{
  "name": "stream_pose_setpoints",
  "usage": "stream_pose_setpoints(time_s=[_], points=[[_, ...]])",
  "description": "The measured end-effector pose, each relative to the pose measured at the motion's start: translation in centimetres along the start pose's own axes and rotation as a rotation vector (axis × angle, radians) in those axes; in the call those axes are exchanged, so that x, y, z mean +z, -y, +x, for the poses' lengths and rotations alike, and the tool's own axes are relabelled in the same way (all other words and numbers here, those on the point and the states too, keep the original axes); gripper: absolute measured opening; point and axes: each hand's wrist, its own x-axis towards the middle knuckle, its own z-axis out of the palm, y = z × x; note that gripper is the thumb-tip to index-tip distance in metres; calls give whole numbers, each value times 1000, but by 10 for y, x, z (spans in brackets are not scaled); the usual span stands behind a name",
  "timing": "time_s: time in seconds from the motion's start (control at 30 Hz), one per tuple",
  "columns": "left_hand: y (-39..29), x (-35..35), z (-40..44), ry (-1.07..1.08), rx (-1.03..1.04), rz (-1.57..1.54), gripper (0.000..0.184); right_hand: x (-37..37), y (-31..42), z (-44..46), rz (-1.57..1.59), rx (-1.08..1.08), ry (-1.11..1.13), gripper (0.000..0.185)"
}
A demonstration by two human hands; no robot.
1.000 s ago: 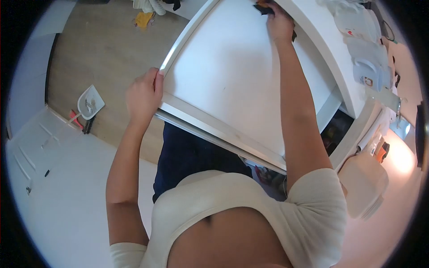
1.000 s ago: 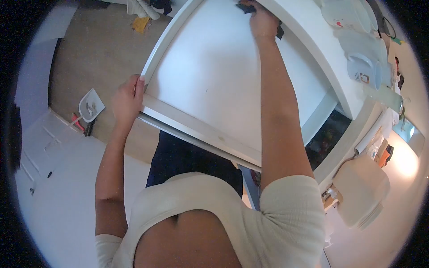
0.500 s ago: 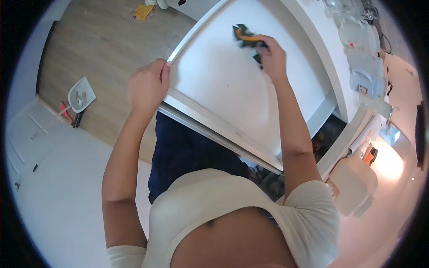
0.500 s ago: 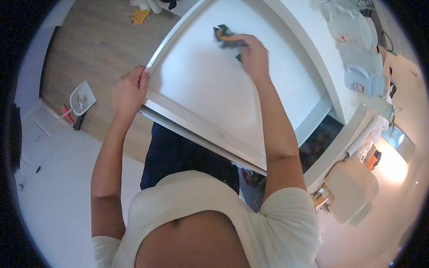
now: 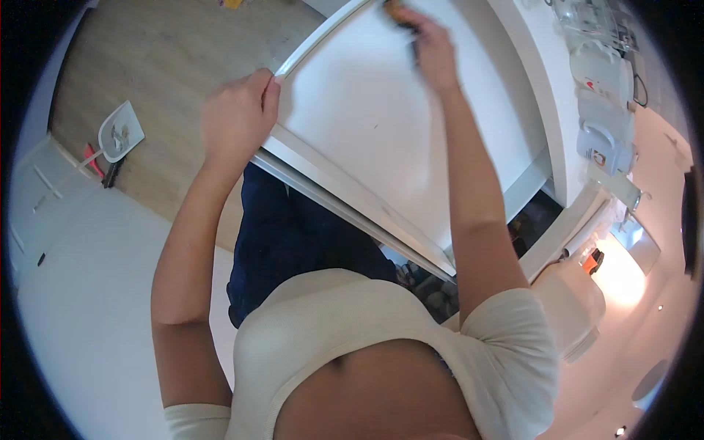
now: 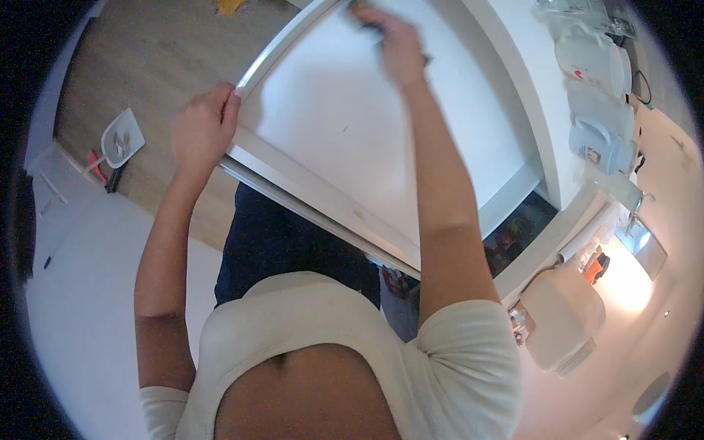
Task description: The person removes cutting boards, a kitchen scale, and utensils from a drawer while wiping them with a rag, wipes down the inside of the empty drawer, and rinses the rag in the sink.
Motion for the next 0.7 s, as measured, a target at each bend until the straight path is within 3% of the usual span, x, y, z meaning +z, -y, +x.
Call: stream_pose_setpoints(time_s=[0.1,0.13,0.2,0.23,0.3,0.37,0.53,0.6,0.67,0.7], points=[[-3,-6,1,37,-30,34,21,19,29,-33,218,58,5,40],[-2,-6,1,66,-49,17,21,4,30,-29,271,326,-76,38],[1,-5,-1,95,-75,5,23,-23,22,-5,505,484,-444,31],[2,-4,-1,98,-64,6,23,-36,-22,8,297,426,-488,32],[2,-2,1,102,-49,6,23,-46,-80,32,-452,190,-520,34],[2,-3,0,89,-67,-23,23,-32,-186,77,-930,448,-209,38],[-2,-6,1,110,-73,17,24,-3,1,72,-554,145,-215,32],[-1,-6,-1,130,-81,29,24,8,15,52,-152,123,-45,38],[0,-2,-1,21,-13,5,22,39,5,13,-376,-245,-105,40],[0,-1,-2,23,-12,6,22,46,17,1,-371,-297,-59,40]])
